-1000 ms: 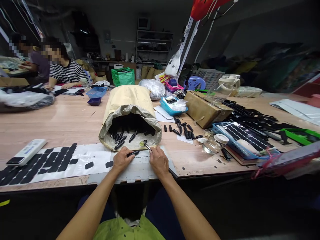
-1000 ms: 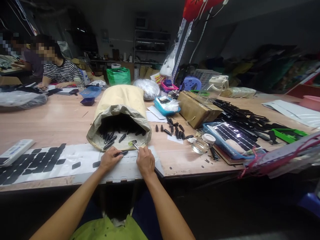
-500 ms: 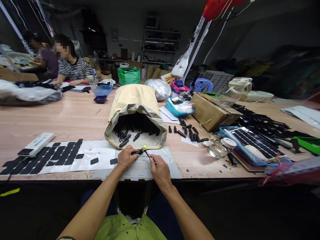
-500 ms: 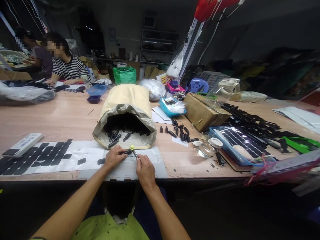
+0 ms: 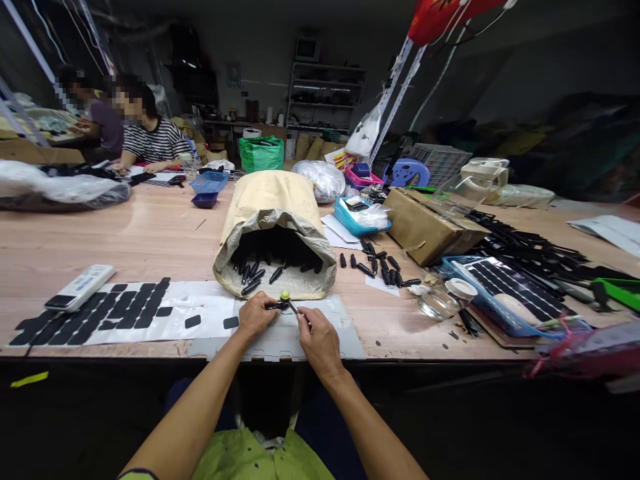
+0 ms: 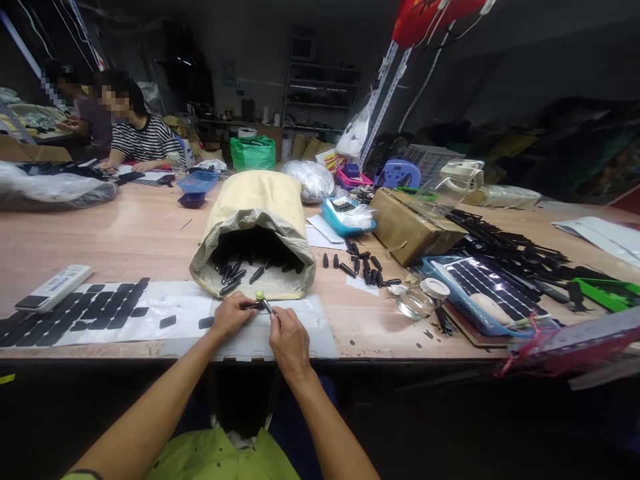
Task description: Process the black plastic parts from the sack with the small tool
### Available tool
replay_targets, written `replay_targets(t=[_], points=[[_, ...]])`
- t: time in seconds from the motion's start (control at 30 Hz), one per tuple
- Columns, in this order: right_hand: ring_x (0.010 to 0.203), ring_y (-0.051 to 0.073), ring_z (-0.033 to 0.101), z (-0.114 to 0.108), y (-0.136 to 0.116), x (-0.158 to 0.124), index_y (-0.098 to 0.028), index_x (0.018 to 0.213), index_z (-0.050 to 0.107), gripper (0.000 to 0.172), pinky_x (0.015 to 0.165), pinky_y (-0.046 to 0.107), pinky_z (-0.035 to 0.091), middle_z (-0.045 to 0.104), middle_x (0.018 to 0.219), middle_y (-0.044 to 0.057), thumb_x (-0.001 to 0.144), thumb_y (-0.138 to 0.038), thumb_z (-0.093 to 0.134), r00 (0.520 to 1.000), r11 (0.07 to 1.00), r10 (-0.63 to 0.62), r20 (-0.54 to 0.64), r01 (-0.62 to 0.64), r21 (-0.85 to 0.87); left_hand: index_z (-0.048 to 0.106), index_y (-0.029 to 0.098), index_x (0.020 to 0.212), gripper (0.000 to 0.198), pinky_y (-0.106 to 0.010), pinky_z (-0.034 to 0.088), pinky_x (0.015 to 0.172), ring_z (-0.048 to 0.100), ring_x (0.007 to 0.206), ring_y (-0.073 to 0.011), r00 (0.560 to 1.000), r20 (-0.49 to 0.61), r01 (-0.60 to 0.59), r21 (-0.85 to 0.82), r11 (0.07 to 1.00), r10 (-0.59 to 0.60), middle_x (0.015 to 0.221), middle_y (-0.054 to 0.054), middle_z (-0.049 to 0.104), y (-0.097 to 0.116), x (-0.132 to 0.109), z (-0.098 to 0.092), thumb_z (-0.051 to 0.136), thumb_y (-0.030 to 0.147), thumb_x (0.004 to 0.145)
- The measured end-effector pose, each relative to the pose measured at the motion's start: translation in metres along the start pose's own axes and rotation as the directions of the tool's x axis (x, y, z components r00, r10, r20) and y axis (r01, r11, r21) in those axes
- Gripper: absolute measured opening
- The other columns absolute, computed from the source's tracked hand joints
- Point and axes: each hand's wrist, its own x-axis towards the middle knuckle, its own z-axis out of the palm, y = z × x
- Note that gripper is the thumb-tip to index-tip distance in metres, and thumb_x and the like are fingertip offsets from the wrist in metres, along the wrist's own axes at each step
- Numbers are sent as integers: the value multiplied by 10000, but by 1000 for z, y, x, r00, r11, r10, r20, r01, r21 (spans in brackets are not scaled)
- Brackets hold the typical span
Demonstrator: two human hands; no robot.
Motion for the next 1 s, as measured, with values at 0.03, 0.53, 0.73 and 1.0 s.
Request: replay_targets(t=[0.03, 0.53, 0.73, 1.0], points=[[886, 163, 624, -3, 1, 4, -218, 1078, 675, 286, 773, 242, 443, 681, 974, 44, 949, -283, 428, 1000, 1000, 18, -7, -18, -2, 768, 264, 957, 214, -243, 400, 678, 623, 854, -153, 1000, -2, 0, 2, 1000, 0, 940, 17, 688, 0, 0, 0, 679, 324, 773], [883, 179, 502, 8, 34, 24, -218, 1068, 653, 195, 694, 281, 289, 615, 951, 51, 933, -231, 513, 998, 868, 31, -46, -50, -494, 733, 252, 1018, 237, -263, 436, 749, 633, 935, -178, 998, -45, -47, 73, 996, 51, 1011, 3, 696, -7, 1, 6, 643, 256, 799], [882, 186, 484, 10, 36, 23, -222, 1075, 631, 187, 689, 291, 266, 599, 958, 51, 941, -245, 502, 998, 855, 19, -52, -43, -517, 727, 242, 1030, 236, -271, 434, 782, 624, 948, -177, 993, -33, -109, 64, 992, 112, 1003, -9, 684, -12, 2, 7, 542, 297, 894], [897, 197, 484, 9, 34, 24, -217, 1073, 615, 184, 694, 294, 270, 595, 965, 57, 941, -248, 491, 999, 852, 25, -39, -42, -522, 727, 200, 986, 283, -294, 442, 820, 600, 900, -186, 982, -46, -191, -186, 964, 185, 945, -41, 656, -3, -16, -4, 497, 333, 888]])
